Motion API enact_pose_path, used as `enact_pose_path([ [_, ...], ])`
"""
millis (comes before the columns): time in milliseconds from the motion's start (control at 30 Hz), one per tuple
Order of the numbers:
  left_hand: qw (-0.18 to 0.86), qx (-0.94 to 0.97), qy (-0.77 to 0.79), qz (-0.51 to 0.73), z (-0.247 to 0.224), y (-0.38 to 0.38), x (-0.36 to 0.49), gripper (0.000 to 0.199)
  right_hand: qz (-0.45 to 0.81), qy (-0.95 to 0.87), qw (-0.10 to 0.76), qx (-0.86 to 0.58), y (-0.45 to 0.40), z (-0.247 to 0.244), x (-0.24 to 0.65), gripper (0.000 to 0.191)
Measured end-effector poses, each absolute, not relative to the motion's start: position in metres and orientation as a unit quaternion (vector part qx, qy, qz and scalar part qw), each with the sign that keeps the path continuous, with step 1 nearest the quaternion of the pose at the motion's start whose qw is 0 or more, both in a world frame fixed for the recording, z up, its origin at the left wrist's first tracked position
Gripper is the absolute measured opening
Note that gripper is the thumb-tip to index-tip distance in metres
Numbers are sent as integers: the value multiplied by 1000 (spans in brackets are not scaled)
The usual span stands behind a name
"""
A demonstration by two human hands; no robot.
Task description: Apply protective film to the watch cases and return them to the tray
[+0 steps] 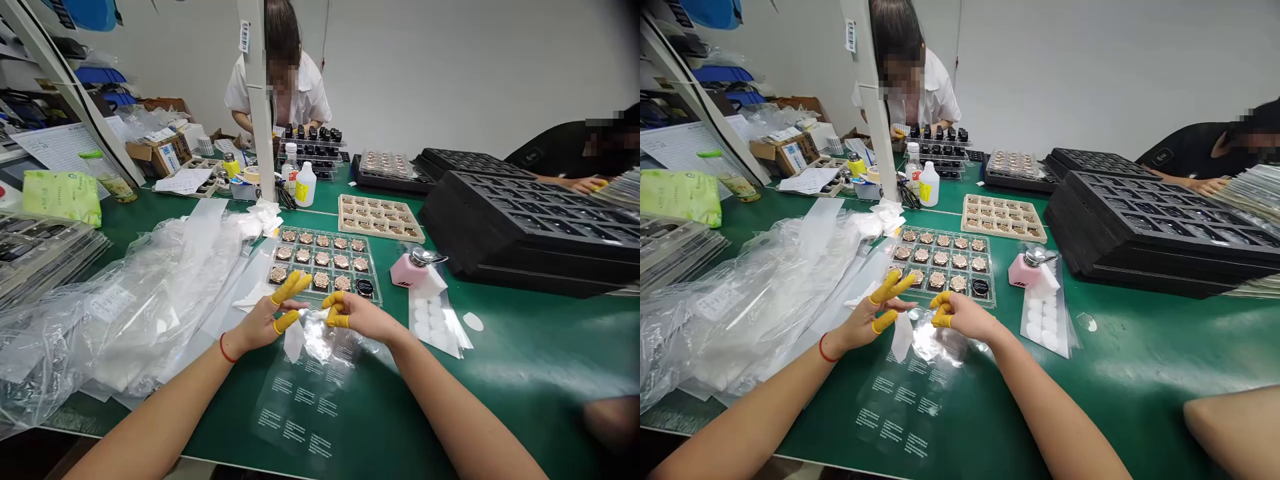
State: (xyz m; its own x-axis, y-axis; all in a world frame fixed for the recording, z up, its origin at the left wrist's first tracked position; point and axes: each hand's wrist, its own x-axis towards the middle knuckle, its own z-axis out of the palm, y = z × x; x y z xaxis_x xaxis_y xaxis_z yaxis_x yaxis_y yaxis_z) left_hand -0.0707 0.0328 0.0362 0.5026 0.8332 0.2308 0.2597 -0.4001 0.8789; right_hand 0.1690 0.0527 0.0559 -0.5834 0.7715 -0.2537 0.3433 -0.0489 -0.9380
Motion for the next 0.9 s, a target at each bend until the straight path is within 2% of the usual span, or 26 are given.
enact_pose_path([
  [133,422,756,361,347,33,27,-61,41,569,-709,157,-385,65,63,174,29],
  [200,465,744,364,312,35,25,-53,34,493,-754,167,-400,74,63,176,25],
  [300,584,640,379,326,39,23,-42,31,201,-815,171,-516,91,57,181,21],
  [367,653,555,388,338,40,22,-39,34,33,-818,119,-562,102,49,184,20],
  [400,679,527,388,332,40,21,-38,36,-8,-817,92,-568,105,45,185,20],
  [500,720,490,384,308,41,20,-36,38,-30,-822,63,-565,109,37,184,16],
  [633,724,481,390,305,42,18,-33,40,-34,-835,53,-547,108,36,179,6],
  [800,707,480,414,314,41,18,-30,36,-13,-811,80,-579,112,36,185,14],
  [900,704,473,431,309,40,18,-30,41,44,-799,116,-589,105,41,184,30],
])
